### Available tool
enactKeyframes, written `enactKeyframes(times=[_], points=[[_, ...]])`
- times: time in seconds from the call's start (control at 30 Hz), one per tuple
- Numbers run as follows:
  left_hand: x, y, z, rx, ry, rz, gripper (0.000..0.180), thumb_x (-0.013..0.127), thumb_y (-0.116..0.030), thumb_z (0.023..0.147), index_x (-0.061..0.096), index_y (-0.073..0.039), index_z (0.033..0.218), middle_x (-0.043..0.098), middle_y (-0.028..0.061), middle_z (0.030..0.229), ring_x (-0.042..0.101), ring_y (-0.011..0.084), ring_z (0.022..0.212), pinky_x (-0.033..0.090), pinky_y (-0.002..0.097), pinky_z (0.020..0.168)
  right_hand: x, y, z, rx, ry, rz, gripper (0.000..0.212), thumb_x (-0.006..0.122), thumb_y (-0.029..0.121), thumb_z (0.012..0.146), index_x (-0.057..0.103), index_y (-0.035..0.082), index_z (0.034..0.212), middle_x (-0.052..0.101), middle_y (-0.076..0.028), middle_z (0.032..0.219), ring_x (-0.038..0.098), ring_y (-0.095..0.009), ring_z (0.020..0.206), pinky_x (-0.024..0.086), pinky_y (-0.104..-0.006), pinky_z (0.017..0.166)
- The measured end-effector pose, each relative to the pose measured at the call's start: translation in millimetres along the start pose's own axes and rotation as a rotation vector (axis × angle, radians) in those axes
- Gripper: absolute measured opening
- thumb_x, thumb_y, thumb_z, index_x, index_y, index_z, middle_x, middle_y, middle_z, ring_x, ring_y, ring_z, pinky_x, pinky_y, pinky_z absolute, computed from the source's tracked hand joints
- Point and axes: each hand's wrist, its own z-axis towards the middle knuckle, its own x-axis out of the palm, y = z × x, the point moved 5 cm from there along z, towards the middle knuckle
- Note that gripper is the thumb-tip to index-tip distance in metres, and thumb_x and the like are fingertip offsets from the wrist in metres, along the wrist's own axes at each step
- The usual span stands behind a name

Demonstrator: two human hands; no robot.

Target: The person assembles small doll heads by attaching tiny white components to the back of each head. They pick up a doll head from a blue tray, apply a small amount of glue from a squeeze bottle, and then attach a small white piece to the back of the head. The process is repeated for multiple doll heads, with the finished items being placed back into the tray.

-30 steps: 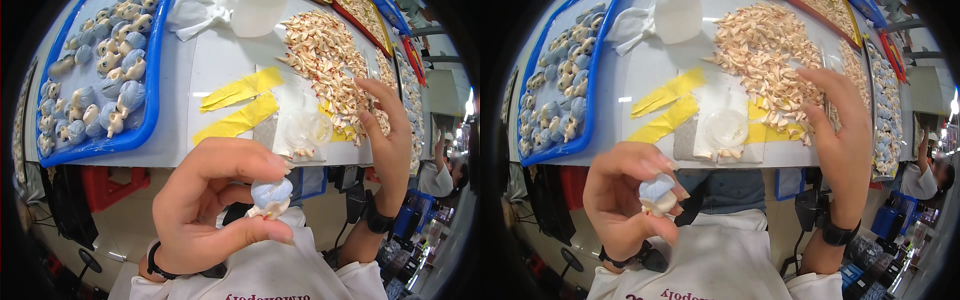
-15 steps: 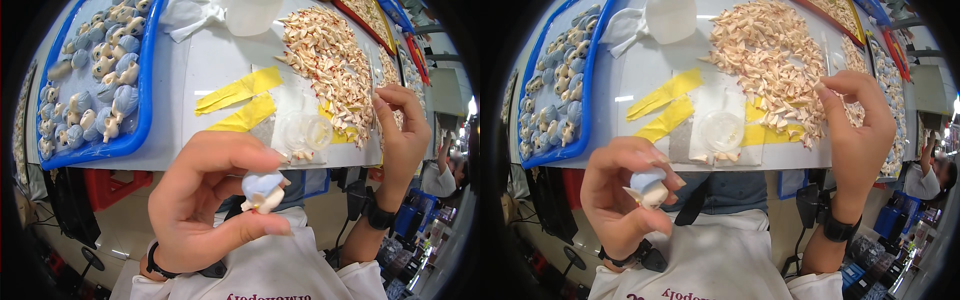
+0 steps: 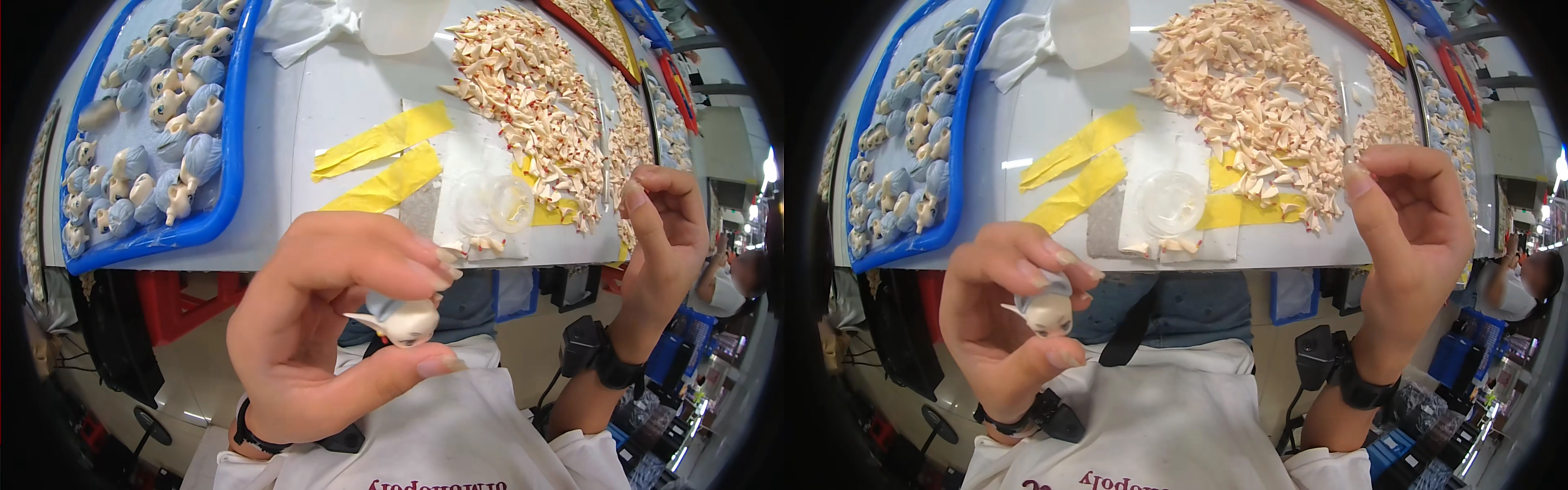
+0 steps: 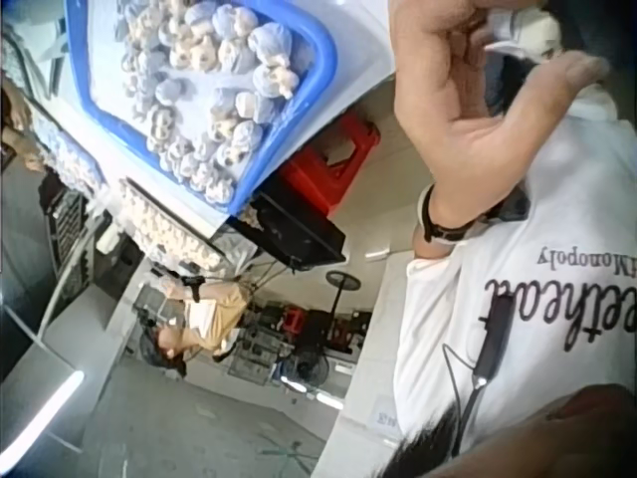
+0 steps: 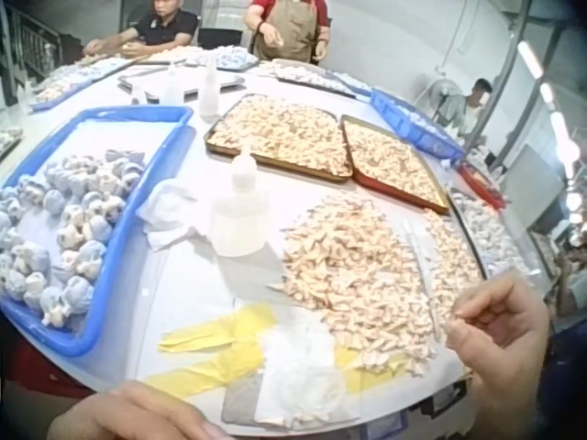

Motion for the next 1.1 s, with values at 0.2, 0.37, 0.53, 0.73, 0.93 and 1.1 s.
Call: enactKeyframes(times=[0.2,0.37,0.53,0.73,0.93,1.1], points=[[-3.8,0.5,-1.2,0.081,-0.018,0.005,0.041,0.076,-0.020,0.070,0.047,-0.008,0.096,0.049,0.0137,0.102,0.058,0.0219,0.085,0.050,0.0253,0.068,0.9,-2.2,-7.5,0.083,-0.038,0.060,0.015,0.066,-0.003,0.075,0.060,-0.003,0.089,0.061,-0.006,0.085,0.057,-0.009,0.071,0.045,-0.0211,0.067],[-4.1,2.0,-2.4,0.190,0.052,0.056,0.036,0.072,-0.025,0.075,0.047,-0.009,0.095,0.048,0.0147,0.103,0.059,0.0217,0.083,0.050,0.0253,0.067,1.6,-10.1,-10.4,0.098,0.008,0.173,0.015,0.067,-0.001,0.076,0.059,-0.003,0.088,0.061,-0.006,0.086,0.057,-0.011,0.074,0.045,-0.0215,0.070],[4.0,-0.6,-5.5,0.009,-0.020,-0.010,0.037,0.071,-0.025,0.076,0.046,-0.007,0.096,0.043,0.0153,0.109,0.062,0.0226,0.081,0.052,0.0232,0.061,23.0,3.1,-18.5,0.055,0.084,0.208,0.012,0.065,-0.002,0.077,0.058,-0.003,0.087,0.059,-0.007,0.088,0.056,-0.012,0.079,0.044,-0.0221,0.073],[4.1,0.7,-4.4,0.002,0.029,-0.025,0.043,0.071,-0.026,0.075,0.045,-0.003,0.100,0.044,0.0157,0.106,0.064,0.0229,0.071,0.051,0.0224,0.051,54.9,34.1,-19.4,-0.339,0.149,-0.185,0.013,0.064,-0.006,0.072,0.058,-0.002,0.083,0.055,-0.009,0.083,0.052,-0.015,0.075,0.042,-0.0256,0.070],[-3.1,0.4,-4.1,0.138,0.094,0.183,0.050,0.072,-0.031,0.074,0.047,-0.001,0.105,0.052,0.0149,0.093,0.062,0.0227,0.071,0.050,0.0249,0.054,67.7,60.0,-16.6,-0.611,0.154,-0.551,0.017,0.067,-0.008,0.060,0.063,0.000,0.075,0.057,-0.008,0.073,0.054,-0.020,0.066,0.043,-0.0284,0.058],[-0.2,4.6,-1.7,0.098,0.021,0.078,0.050,0.073,-0.031,0.072,0.048,-0.001,0.103,0.052,0.0147,0.093,0.062,0.0229,0.074,0.050,0.0258,0.059,72.6,64.1,-17.8,-0.689,0.166,-0.634,0.017,0.068,-0.005,0.057,0.062,0.000,0.073,0.057,-0.008,0.071,0.054,-0.022,0.065,0.042,-0.0285,0.057]])
